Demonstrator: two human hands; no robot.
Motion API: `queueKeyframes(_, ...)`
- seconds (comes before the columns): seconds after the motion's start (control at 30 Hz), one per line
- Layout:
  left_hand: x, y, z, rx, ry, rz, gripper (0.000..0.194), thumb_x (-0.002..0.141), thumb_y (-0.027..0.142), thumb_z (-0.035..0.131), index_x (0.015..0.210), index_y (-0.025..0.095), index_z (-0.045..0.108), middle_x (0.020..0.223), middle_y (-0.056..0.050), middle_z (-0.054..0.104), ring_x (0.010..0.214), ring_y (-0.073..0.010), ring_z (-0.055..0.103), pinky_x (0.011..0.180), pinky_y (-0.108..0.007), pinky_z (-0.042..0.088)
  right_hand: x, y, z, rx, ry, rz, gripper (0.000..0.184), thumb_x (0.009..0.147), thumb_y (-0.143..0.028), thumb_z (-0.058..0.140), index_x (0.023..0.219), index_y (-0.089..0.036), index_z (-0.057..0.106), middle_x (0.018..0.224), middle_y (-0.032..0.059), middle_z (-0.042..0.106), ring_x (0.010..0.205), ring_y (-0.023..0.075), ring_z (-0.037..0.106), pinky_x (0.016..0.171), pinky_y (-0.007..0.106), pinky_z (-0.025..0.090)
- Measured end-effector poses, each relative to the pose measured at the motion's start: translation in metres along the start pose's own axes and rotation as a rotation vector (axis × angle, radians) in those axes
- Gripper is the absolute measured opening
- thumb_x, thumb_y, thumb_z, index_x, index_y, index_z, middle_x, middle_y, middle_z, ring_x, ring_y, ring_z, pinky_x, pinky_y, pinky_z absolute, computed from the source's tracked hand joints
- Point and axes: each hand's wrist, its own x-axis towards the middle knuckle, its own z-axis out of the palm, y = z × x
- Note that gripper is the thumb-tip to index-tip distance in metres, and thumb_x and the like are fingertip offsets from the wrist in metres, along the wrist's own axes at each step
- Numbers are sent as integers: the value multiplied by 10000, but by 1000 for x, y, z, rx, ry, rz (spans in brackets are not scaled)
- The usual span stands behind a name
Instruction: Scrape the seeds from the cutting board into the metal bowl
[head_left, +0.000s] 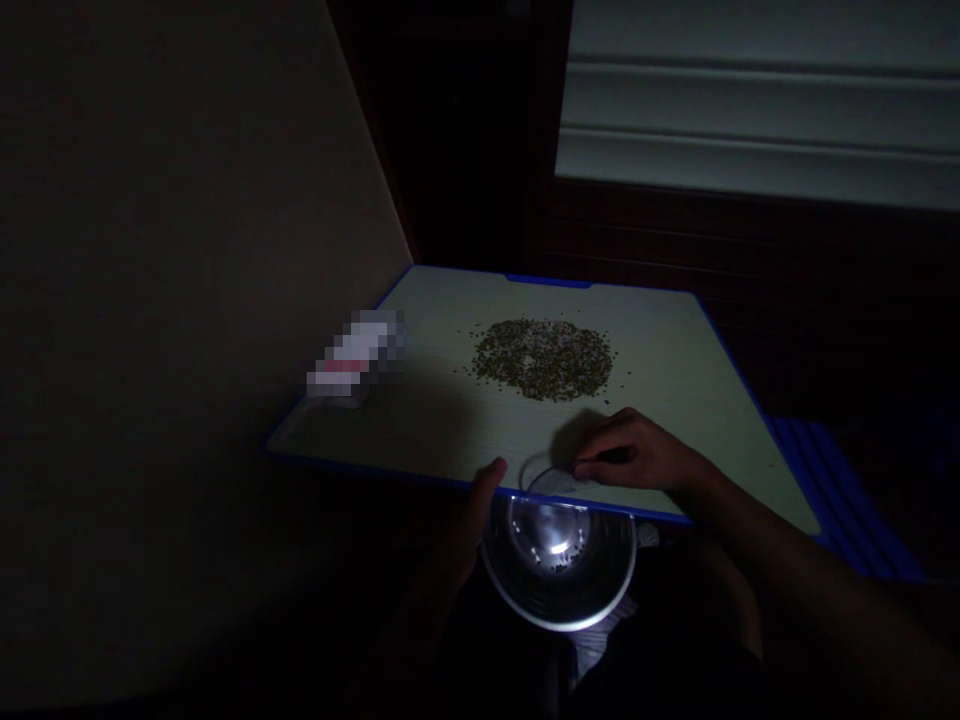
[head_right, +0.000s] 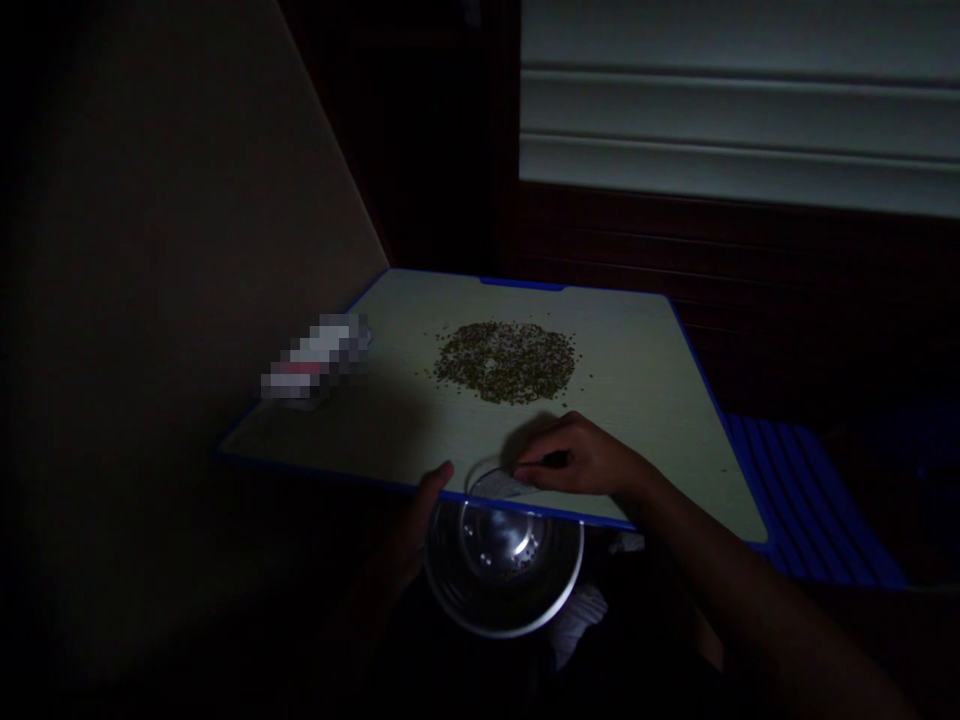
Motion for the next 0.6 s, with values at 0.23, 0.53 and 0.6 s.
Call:
queueKeyframes(0.23, 5, -4, -3, -25, -22, -5, 409, 711, 525, 807, 951, 201, 732, 1037, -93, 770, 1199, -337, 638, 1092, -416, 414, 0, 2, 0, -90, 420, 217, 229, 949, -358, 615, 841, -180, 710, 740, 16, 675, 649, 144, 591, 595, 259, 449)
queueKeyframes(0.53, -1, 3, 1, 0, 12, 51, 304, 753, 489, 773, 913, 232, 745, 1058, -93, 771, 1170, -344, 648, 1062, -416, 435, -3, 21, -15, -344, 718, 285, 224, 940, -293, 576, 1060, -185, 731, 948, 78, 675, 860, 216, 637, 754, 331, 488)
queueKeyframes(0.6, -2, 4, 1, 0, -10, 17, 343, 753, 507, 770, 926, 212, 745, 1073, -108, 766, 1179, -350, 643, 1076, -435, 424, -4, 25, -16, -330, 710, 320, 204, 925, -307, 593, 1014, -185, 730, 952, 79, 676, 873, 221, 641, 760, 332, 494)
